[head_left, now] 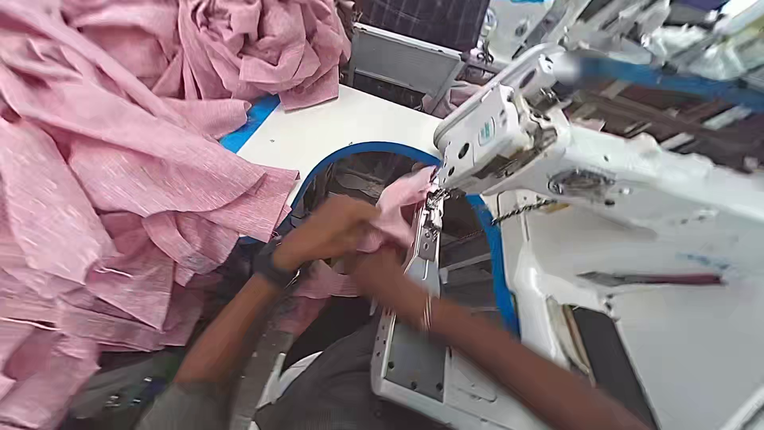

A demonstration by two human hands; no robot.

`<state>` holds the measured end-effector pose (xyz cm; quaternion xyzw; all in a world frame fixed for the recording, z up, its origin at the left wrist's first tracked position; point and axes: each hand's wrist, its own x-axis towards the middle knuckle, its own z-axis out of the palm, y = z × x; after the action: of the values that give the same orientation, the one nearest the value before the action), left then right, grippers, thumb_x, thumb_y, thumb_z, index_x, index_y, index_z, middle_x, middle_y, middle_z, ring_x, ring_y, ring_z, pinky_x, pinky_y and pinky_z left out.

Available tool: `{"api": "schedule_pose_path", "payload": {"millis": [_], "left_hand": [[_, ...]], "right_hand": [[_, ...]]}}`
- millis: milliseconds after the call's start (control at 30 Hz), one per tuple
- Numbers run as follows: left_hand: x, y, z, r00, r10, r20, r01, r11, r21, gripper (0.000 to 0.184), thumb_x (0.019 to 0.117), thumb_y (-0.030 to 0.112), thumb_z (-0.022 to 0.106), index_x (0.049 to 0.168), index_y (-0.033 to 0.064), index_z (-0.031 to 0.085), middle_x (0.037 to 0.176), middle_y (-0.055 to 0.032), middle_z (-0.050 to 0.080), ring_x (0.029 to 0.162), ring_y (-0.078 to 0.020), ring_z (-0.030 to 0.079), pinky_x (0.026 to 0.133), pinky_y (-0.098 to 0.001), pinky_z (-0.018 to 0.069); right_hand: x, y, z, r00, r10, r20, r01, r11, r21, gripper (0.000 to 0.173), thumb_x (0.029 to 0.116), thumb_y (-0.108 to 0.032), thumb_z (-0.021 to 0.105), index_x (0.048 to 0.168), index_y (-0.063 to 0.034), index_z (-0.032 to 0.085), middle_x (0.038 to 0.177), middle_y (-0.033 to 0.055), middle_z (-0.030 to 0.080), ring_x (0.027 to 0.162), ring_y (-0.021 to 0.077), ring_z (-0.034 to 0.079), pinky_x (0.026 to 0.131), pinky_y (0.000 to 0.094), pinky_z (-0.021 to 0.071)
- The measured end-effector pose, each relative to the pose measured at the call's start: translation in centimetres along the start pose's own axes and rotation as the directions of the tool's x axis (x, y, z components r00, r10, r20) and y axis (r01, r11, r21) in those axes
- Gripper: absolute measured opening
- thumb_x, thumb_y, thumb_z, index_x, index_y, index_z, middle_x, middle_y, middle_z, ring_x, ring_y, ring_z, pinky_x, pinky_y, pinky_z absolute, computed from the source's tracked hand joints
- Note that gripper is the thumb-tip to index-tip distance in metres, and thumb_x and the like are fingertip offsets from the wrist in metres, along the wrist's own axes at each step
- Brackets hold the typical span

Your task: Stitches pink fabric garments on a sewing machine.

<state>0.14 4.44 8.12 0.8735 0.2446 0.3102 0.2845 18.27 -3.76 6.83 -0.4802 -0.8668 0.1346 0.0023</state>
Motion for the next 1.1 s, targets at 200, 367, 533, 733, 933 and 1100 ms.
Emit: {"api": "schedule_pose_path", "payload": {"millis": [200, 367, 533, 733, 933, 1100], "left_hand": [[-11.4, -3.2, 7.9, 0.842, -0.487, 0.231, 0.504, 0.864, -0.014, 0.044, 0.0839, 0.023, 0.082, 0.11, -0.0106, 0.07, 0.108, -0.0264, 0.071, 0.106, -0.0355, 0.069, 0.098, -0.0583, 0.0496], [-12.5, 0.3, 3.5, 0.738, -0.507, 0.445, 0.617, 0.774, -0.142, 0.021, 0.096, 0.018, 0.064, 0.091, -0.0021, 0.07, 0.081, -0.0073, 0.067, 0.075, -0.0117, 0.062, 0.074, -0.0344, 0.0527], [-6.0, 5.6, 1.4, 0.791, -0.516, 0.328, 0.611, 0.698, -0.374, 0.04, 0.1085, 0.027, 0.042, 0.075, 0.015, 0.06, 0.064, 0.012, 0.055, 0.059, 0.0036, 0.054, 0.058, -0.0189, 0.0474], [-8.2, 3.6, -3.2, 0.481, -0.739, -0.472, 0.356, 0.657, -0.665, 0.036, 0.1063, 0.018, 0.036, 0.084, 0.0175, 0.064, 0.071, 0.0095, 0.068, 0.066, -0.0002, 0.064, 0.064, -0.0213, 0.0557], [-6.5, 5.9, -0.1, 0.581, -0.494, -0.647, -0.185, 0.694, -0.696, 0.045, 0.1002, 0.054, 0.055, 0.128, 0.0191, 0.058, 0.116, 0.0037, 0.071, 0.112, -0.0116, 0.066, 0.097, -0.0382, 0.0563], [-4.6, 6.7, -1.4, 0.459, -0.559, -0.691, -0.096, 0.742, -0.664, 0.018, 0.1059, 0.011, 0.049, 0.105, 0.0187, 0.065, 0.09, 0.0068, 0.075, 0.084, -0.0049, 0.072, 0.078, -0.027, 0.0617]], "right_hand": [[4.3, -5.3, -11.0, 0.829, -0.404, -0.386, 0.415, 0.908, -0.059, 0.023, 0.0944, -0.012, 0.064, 0.117, -0.0121, 0.069, 0.068, 0.0039, 0.061, 0.062, 0.023, 0.062, 0.056, 0.0406, 0.0477], [-5.5, -7.5, -3.6, 0.907, -0.409, 0.098, 0.319, 0.821, 0.473, 0.062, 0.0926, -0.034, 0.074, 0.146, -0.0103, 0.052, 0.077, 0.0138, 0.068, 0.067, 0.0353, 0.068, 0.06, 0.056, 0.0538], [-5.5, -9.9, 6.9, 0.873, -0.21, -0.44, 0.235, 0.972, 0.002, 0.013, 0.0907, -0.021, 0.066, 0.097, -0.0127, 0.074, 0.051, 0.0046, 0.054, 0.044, 0.0246, 0.057, 0.038, 0.0374, 0.0416], [-19.8, 1.6, -0.2, 0.753, 0.267, -0.602, 0.292, 0.684, 0.669, 0.025, 0.1051, -0.039, 0.054, 0.105, -0.0226, 0.073, 0.104, -0.0086, 0.075, 0.099, 0.0006, 0.069, 0.09, 0.0199, 0.0561], [-15.6, -4.5, 4.8, 0.703, 0.641, -0.307, 0.332, 0.085, 0.939, 0.038, 0.0837, -0.012, 0.081, 0.116, -0.0113, 0.06, 0.099, -0.0108, 0.075, 0.092, -0.0002, 0.072, 0.084, 0.0215, 0.062], [-22.7, 0.4, -1.9, 0.359, 0.731, -0.58, 0.642, 0.258, 0.722, 0.014, 0.0961, -0.013, 0.063, 0.101, -0.0192, 0.075, 0.095, -0.0092, 0.077, 0.089, -0.0012, 0.071, 0.083, 0.0175, 0.0577]]}}
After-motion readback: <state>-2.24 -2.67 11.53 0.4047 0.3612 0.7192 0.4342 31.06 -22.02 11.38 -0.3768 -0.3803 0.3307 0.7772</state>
